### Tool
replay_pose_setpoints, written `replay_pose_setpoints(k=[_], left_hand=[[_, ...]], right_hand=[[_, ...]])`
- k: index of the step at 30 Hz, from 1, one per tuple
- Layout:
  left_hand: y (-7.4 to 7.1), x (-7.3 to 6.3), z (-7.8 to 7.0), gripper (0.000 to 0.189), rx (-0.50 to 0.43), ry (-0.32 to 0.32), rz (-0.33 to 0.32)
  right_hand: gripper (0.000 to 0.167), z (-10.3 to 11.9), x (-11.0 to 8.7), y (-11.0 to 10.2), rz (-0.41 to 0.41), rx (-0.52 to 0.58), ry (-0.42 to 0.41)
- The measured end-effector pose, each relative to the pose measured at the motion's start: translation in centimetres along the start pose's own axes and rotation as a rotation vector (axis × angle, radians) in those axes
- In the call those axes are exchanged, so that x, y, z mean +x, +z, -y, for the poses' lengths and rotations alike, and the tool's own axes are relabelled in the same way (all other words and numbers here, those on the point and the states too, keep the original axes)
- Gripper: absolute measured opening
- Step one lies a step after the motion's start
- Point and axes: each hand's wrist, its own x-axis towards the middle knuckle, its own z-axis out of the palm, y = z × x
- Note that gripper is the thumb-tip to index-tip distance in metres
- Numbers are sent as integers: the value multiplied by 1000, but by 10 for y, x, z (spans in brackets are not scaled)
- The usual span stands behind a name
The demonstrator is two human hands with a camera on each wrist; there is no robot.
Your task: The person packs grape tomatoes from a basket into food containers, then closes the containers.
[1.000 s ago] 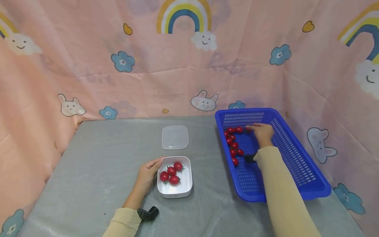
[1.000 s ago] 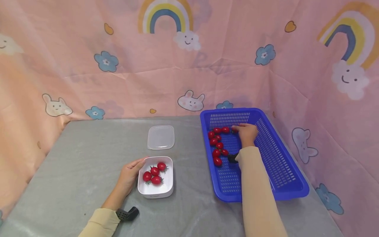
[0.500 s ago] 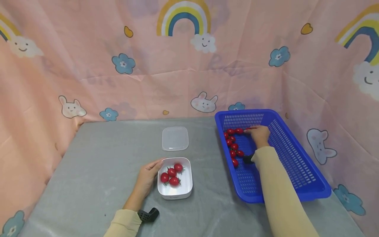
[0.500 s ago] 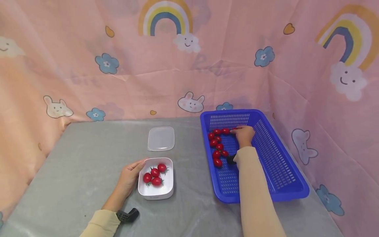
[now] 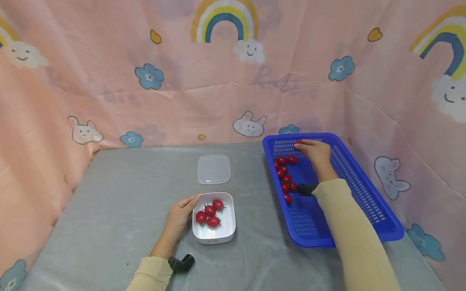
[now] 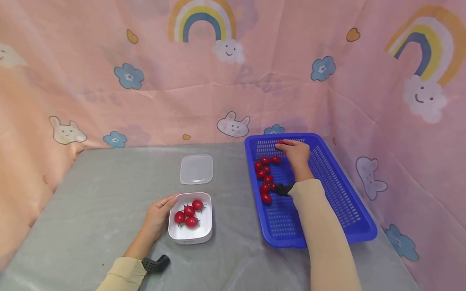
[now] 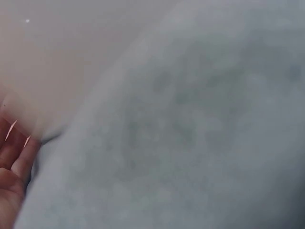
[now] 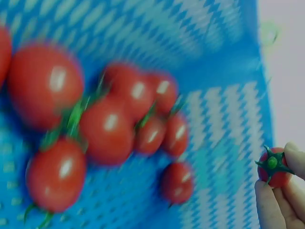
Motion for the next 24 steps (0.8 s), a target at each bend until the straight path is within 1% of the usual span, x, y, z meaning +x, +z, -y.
replay_pose_setpoints(k=[4, 6, 8, 10, 15, 22, 24], left_hand=[[-1, 1, 1, 35, 12, 7, 0], [-1, 1, 2, 35, 24, 12, 0], [-1, 1, 2, 35, 28, 10, -3], [0, 1, 2, 35, 32, 12, -2], [1, 2, 1, 35, 8, 3, 6], [1, 1, -1, 35, 16, -9, 5], [1, 1, -1, 34, 4, -13, 3]], right_hand=[[54, 18, -20, 9, 67, -26, -64], [54, 24, -28, 13, 99, -40, -101], [55, 29, -34, 16, 116, -40, -120], [55, 32, -40, 20, 137, -48, -133], [56, 39, -54, 29, 206, -53, -155], [52, 47, -77, 49, 268, -49, -179], [50, 49, -84, 55, 288, -43, -190]])
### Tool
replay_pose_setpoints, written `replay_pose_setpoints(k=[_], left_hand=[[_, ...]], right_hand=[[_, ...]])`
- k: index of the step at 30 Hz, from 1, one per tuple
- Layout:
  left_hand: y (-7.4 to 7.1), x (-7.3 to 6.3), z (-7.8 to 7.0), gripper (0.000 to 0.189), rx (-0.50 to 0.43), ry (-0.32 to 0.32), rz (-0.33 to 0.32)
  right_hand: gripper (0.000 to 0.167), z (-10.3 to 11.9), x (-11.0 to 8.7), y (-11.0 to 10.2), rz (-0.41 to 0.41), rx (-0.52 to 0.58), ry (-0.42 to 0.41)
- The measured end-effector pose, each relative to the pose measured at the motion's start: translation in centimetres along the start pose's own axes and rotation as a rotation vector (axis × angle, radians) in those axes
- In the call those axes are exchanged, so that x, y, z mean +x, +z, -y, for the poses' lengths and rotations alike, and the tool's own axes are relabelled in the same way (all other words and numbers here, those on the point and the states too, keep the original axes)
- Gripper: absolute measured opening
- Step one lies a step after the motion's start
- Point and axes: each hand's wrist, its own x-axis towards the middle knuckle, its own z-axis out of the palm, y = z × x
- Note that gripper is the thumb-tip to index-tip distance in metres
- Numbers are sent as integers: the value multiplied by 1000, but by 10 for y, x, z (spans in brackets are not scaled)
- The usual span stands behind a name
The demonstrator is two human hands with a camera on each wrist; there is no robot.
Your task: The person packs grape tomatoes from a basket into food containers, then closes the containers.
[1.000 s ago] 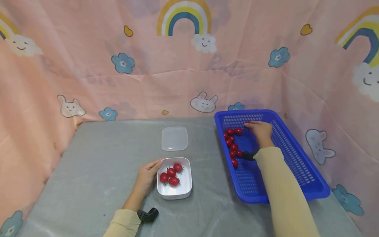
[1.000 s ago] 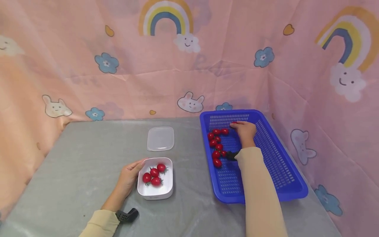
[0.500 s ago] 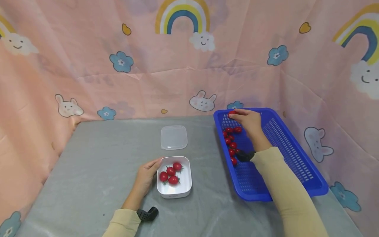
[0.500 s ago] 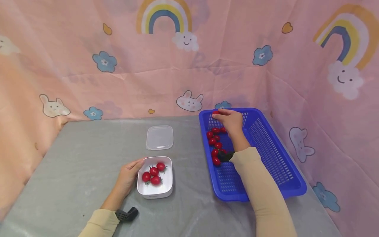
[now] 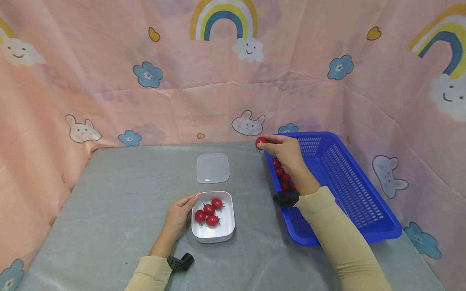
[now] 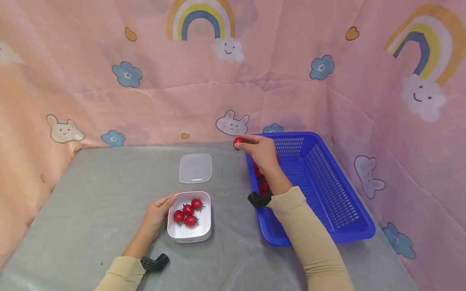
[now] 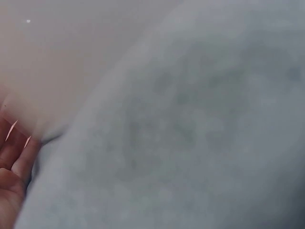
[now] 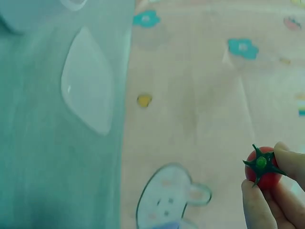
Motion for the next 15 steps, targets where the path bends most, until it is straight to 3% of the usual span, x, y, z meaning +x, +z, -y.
replay_pose_setpoints(k=[15], left_hand=[[-2, -1, 2, 33, 53, 33, -17]], right_hand=[[43, 10, -35, 48, 128, 16, -42]])
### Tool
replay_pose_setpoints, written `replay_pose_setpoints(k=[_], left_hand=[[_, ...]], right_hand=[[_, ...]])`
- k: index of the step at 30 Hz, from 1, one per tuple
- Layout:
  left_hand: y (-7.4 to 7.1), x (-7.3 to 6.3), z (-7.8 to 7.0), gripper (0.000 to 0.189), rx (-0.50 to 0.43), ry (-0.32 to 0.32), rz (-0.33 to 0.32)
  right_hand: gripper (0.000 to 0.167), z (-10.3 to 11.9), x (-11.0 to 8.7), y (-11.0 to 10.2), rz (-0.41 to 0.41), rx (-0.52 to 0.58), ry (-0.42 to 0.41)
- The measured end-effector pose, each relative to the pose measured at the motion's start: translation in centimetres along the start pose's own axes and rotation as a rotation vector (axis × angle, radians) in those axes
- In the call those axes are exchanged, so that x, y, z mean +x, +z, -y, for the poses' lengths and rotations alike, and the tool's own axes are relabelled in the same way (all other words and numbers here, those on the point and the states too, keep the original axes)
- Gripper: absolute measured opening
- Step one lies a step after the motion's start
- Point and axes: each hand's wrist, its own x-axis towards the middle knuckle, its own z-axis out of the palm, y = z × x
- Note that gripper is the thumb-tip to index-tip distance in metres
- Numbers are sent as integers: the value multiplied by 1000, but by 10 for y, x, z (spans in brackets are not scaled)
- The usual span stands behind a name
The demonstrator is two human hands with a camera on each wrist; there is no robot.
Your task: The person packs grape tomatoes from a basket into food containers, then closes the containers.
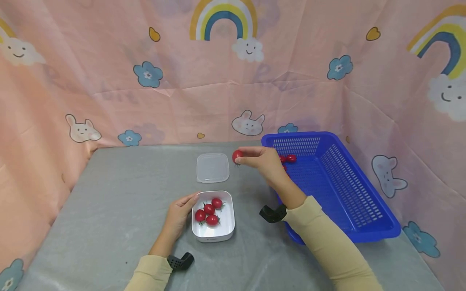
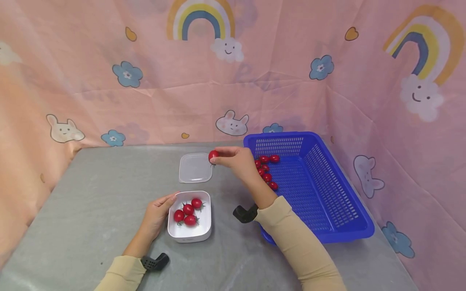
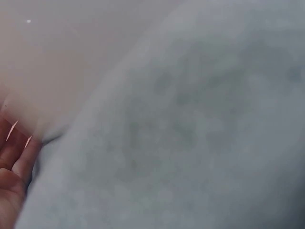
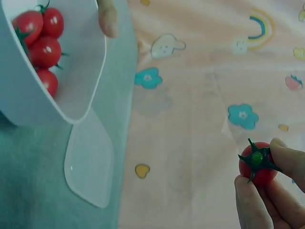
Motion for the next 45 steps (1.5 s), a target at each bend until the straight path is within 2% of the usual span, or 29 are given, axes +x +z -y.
replay_pose_setpoints(k=[5, 11, 18, 29, 33, 40, 45], left_hand=[[0, 1, 1, 34, -1, 5, 3], [-1, 1, 2, 33, -12, -15, 12], [-1, 1, 1, 35, -5, -21, 16], [0, 2, 0, 34, 5, -24, 8], [0, 3, 1, 33, -5, -23, 8], [0, 4, 1, 34, -16, -8, 15], [0, 2, -1, 35, -48, -13, 26]], right_hand=[[43, 2, -10, 12, 44, -45, -7], [43, 4, -25, 29, 101, -49, -14], [41, 5, -35, 39, 99, -36, -21], [38, -6, -44, 56, 131, -26, -48], [36, -14, -44, 66, 145, -18, -59], [33, -39, -45, 83, 168, -30, -14], [33, -57, -44, 95, 202, -66, -32]])
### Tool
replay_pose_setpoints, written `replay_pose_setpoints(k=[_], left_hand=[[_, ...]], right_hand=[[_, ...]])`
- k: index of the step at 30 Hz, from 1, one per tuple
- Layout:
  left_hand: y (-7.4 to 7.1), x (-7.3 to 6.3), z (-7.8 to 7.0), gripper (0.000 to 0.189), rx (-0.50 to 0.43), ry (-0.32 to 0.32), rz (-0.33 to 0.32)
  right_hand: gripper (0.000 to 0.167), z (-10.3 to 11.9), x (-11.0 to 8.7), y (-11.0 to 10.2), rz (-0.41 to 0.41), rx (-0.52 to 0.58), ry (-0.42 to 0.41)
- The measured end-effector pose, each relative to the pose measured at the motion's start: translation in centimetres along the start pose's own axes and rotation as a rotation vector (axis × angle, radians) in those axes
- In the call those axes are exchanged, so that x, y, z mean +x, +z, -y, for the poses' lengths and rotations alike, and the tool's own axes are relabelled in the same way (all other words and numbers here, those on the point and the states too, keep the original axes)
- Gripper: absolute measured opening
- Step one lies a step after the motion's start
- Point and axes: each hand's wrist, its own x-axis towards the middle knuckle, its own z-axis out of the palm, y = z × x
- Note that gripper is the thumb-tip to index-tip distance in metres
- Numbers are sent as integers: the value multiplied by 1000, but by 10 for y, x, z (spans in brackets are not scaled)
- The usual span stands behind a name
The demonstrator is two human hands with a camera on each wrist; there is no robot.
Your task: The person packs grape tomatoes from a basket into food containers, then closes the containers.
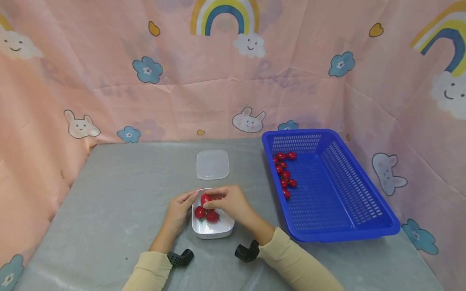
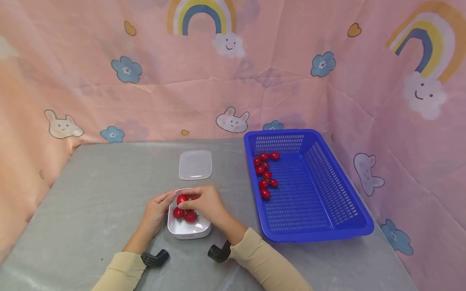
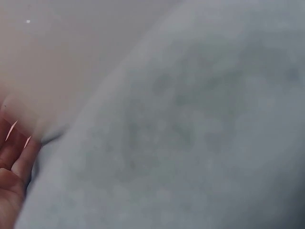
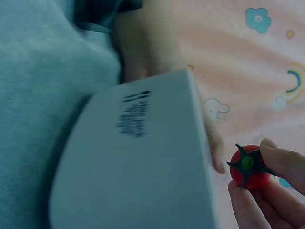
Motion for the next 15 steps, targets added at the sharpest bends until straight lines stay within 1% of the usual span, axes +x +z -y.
replay_pose_setpoints(k=[5, 9, 12, 15], left_hand=[[0, 0, -1, 35, 8, -4, -3], [0, 0, -1, 33, 28, -7, -10], [0, -1, -1, 33, 40, -6, -7], [0, -1, -1, 34, 31, -2, -4]], right_hand=[[34, -9, 1, 8, 13, -68, -44], [35, -11, 1, 11, 4, -136, -65], [35, -12, 1, 13, 0, -160, -65], [35, -12, 1, 14, 2, -170, -79]])
